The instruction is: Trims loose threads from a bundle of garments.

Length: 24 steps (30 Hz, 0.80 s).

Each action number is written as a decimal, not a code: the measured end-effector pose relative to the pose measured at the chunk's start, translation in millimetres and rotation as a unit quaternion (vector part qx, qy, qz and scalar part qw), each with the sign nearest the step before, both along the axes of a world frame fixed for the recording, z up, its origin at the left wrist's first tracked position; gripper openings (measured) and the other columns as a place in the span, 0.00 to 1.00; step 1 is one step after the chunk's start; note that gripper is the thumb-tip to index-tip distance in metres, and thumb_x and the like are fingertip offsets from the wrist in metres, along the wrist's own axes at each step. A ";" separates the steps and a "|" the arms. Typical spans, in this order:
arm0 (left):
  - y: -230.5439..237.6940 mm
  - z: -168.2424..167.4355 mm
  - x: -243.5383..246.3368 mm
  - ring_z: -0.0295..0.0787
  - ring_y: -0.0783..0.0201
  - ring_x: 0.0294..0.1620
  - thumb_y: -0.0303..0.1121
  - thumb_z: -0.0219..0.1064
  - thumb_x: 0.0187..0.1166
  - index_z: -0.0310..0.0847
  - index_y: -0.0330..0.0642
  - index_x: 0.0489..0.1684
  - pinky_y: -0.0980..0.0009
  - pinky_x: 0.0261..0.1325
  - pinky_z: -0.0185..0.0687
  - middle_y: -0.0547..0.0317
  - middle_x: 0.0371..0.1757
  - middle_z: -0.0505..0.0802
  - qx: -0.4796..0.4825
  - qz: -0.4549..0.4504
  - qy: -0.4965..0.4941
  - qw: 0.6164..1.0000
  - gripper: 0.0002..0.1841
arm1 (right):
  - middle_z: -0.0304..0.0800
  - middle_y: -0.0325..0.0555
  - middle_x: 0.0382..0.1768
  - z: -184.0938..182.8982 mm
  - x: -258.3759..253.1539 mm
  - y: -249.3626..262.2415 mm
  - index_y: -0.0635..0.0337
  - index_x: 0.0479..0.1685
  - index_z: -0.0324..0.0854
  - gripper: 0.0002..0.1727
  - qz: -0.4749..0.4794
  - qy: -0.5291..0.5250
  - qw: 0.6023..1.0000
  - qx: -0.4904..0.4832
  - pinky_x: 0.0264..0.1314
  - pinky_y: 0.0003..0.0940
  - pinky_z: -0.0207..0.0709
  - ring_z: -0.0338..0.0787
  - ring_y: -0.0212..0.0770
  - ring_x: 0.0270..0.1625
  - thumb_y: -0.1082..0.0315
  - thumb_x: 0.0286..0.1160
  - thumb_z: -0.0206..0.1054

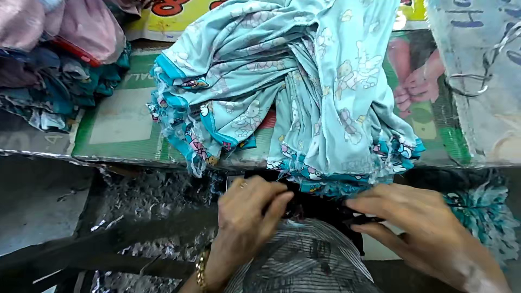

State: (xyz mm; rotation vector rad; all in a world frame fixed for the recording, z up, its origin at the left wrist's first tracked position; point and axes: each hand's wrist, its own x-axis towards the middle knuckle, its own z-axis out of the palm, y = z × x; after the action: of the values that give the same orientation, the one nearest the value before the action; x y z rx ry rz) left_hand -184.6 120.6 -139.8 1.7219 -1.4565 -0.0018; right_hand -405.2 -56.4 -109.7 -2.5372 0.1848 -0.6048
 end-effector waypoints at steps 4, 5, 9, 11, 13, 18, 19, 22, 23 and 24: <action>-34.8 -6.8 -15.3 0.85 0.64 0.49 0.49 0.72 0.80 0.87 0.49 0.49 0.68 0.57 0.76 0.60 0.42 0.89 -0.060 0.017 -0.095 0.994 0.15 | 0.93 0.37 0.46 -0.6 13.5 -4.1 0.53 0.56 0.84 0.15 -0.061 -0.084 0.992 0.070 0.46 0.14 0.81 0.88 0.21 0.45 0.53 0.82 0.70; -44.2 -9.2 -19.0 0.85 0.60 0.49 0.46 0.72 0.80 0.87 0.47 0.50 0.63 0.58 0.72 0.57 0.43 0.90 -0.054 0.005 -0.134 0.989 0.13 | 0.91 0.38 0.45 -2.0 18.8 -4.1 0.52 0.55 0.83 0.16 -0.088 -0.067 0.994 0.009 0.42 0.18 0.79 0.88 0.25 0.44 0.51 0.81 0.70; -50.1 -7.2 -15.8 0.86 0.62 0.48 0.31 0.67 0.82 0.88 0.44 0.49 0.59 0.62 0.72 0.56 0.43 0.92 -0.060 -0.015 -0.143 0.988 0.06 | 0.85 0.49 0.33 -10.4 29.5 -4.9 0.56 0.45 0.87 0.09 -0.152 -0.016 0.974 -0.169 0.24 0.38 0.71 0.85 0.46 0.29 0.63 0.75 0.67; -47.6 -2.5 -13.4 0.85 0.64 0.50 0.30 0.66 0.82 0.85 0.45 0.49 0.63 0.64 0.71 0.58 0.44 0.90 -0.091 -0.006 -0.117 0.989 0.05 | 0.86 0.46 0.31 -10.3 26.3 -8.0 0.55 0.42 0.89 0.08 -0.145 -0.050 0.980 -0.127 0.28 0.31 0.72 0.84 0.39 0.30 0.64 0.79 0.66; -49.8 -1.5 -14.7 0.83 0.65 0.52 0.32 0.69 0.81 0.83 0.45 0.49 0.66 0.65 0.71 0.58 0.45 0.88 -0.115 0.001 -0.102 0.988 0.06 | 0.87 0.44 0.32 -9.5 23.9 -7.7 0.55 0.42 0.89 0.08 -0.122 -0.091 0.986 -0.072 0.33 0.24 0.72 0.83 0.32 0.33 0.62 0.81 0.68; -66.0 -2.9 -17.2 0.83 0.64 0.55 0.32 0.69 0.80 0.85 0.45 0.46 0.65 0.66 0.70 0.58 0.46 0.89 -0.144 0.002 -0.063 0.988 0.05 | 0.87 0.44 0.33 -7.4 23.3 0.0 0.55 0.43 0.87 0.06 -0.113 -0.136 0.982 -0.063 0.34 0.21 0.71 0.83 0.31 0.33 0.63 0.81 0.69; -67.9 0.5 -16.1 0.83 0.66 0.55 0.31 0.69 0.80 0.85 0.45 0.46 0.68 0.64 0.74 0.59 0.46 0.89 -0.155 0.002 -0.029 0.987 0.04 | 0.87 0.45 0.32 -7.1 23.0 0.4 0.55 0.42 0.86 0.05 -0.117 -0.139 0.981 -0.070 0.33 0.22 0.72 0.83 0.32 0.33 0.64 0.82 0.68; -69.5 18.5 -14.4 0.89 0.73 0.54 0.26 0.69 0.78 0.87 0.45 0.48 0.76 0.57 0.88 0.65 0.49 0.92 -0.178 -0.051 0.179 0.966 0.06 | 0.87 0.45 0.32 -6.9 24.3 -1.3 0.56 0.42 0.84 0.05 -0.126 -0.152 0.977 -0.077 0.34 0.23 0.72 0.84 0.33 0.33 0.65 0.82 0.67; -69.1 24.6 -15.3 0.91 0.73 0.53 0.25 0.68 0.78 0.89 0.46 0.49 0.74 0.57 0.90 0.65 0.49 0.93 -0.175 -0.084 0.273 0.942 0.08 | 0.87 0.45 0.32 -6.7 25.8 -1.0 0.56 0.42 0.84 0.05 -0.127 -0.158 0.977 -0.068 0.34 0.22 0.72 0.84 0.33 0.33 0.65 0.81 0.67; -69.6 29.5 -16.2 0.92 0.72 0.51 0.25 0.68 0.79 0.91 0.45 0.50 0.72 0.58 0.90 0.64 0.49 0.95 -0.171 -0.117 0.369 0.906 0.09 | 0.87 0.45 0.33 -6.0 27.8 -0.3 0.57 0.44 0.83 0.07 -0.129 -0.165 0.977 -0.050 0.34 0.21 0.72 0.84 0.32 0.34 0.63 0.81 0.68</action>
State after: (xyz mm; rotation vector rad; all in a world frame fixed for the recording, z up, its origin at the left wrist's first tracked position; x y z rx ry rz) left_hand -200.8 51.1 -110.3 1.0676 -0.9966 -0.4529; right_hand -377.4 -56.7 -115.6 -2.4791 0.3743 -1.1511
